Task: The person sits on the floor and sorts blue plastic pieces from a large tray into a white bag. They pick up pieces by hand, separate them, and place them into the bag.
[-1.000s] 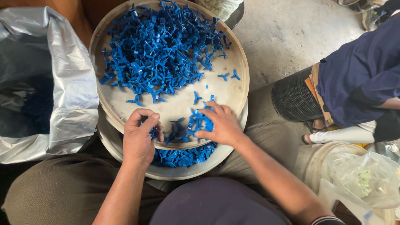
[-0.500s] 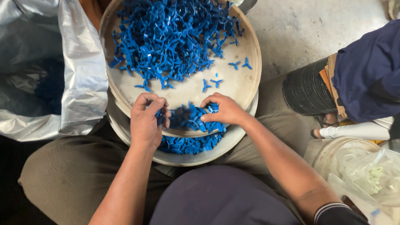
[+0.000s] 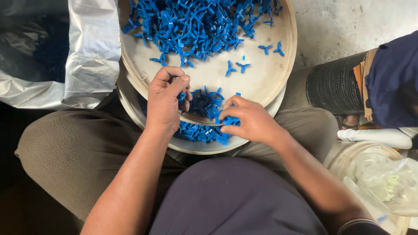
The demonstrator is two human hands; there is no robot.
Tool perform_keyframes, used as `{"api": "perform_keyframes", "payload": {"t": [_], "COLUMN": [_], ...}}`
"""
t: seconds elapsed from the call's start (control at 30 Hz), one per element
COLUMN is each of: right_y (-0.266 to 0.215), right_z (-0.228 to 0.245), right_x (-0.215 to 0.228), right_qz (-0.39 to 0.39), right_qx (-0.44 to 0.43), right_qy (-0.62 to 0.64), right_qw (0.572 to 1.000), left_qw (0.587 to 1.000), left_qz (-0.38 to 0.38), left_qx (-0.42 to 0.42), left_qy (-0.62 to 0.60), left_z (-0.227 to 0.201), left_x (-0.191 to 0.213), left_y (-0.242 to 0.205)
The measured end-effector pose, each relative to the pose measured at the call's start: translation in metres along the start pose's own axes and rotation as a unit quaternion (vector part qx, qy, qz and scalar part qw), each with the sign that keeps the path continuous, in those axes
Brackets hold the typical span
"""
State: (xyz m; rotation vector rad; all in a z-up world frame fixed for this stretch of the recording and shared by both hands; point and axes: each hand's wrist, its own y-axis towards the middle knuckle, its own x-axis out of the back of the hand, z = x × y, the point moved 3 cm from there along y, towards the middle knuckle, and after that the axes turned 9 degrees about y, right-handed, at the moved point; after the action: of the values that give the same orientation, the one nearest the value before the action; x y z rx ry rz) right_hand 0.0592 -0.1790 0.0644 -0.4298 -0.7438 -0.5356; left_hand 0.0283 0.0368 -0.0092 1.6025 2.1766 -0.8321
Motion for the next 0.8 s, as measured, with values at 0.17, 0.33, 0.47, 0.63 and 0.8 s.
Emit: {"api": "perform_keyframes", "payload": {"t": [0.17, 0.33, 0.47, 0.63, 0.8], "right_y": [-0.015, -0.026, -0.033, -0.046, -0.017], "right_z": [0.016, 0.019, 0.017, 0.003, -0.035], "right_x": [-0.004, -0.010, -0.014, -0.021, 0.013], "right_qz": [-0.016, 0.017, 0.038, 0.039, -0.143], "right_qx": [0.082, 0.135, 0.140, 0.135, 0.074], "right_qy": [-0.066, -0.086, -0.110, -0.100, -0.094], "right_qw": [0.994, 0.987, 0.983, 0.985, 0.982], "left_qw": [1.000, 1.000, 0.999, 0.999, 0.999], "left_qz": [0.003, 0.009, 0.009, 0.018, 0.003], "left_qx": [0.011, 0.016, 0.020, 0.013, 0.020], "left_qy": [0.007, 0.005, 0.024, 0.033, 0.026], "left_z": [-0.004, -0.005, -0.006, -0.003, 0.001], "left_x": [-0.004, -0.005, -0.007, -0.006, -0.005], "left_y": [-0.003, -0.006, -0.005, -0.009, -0.005]}}
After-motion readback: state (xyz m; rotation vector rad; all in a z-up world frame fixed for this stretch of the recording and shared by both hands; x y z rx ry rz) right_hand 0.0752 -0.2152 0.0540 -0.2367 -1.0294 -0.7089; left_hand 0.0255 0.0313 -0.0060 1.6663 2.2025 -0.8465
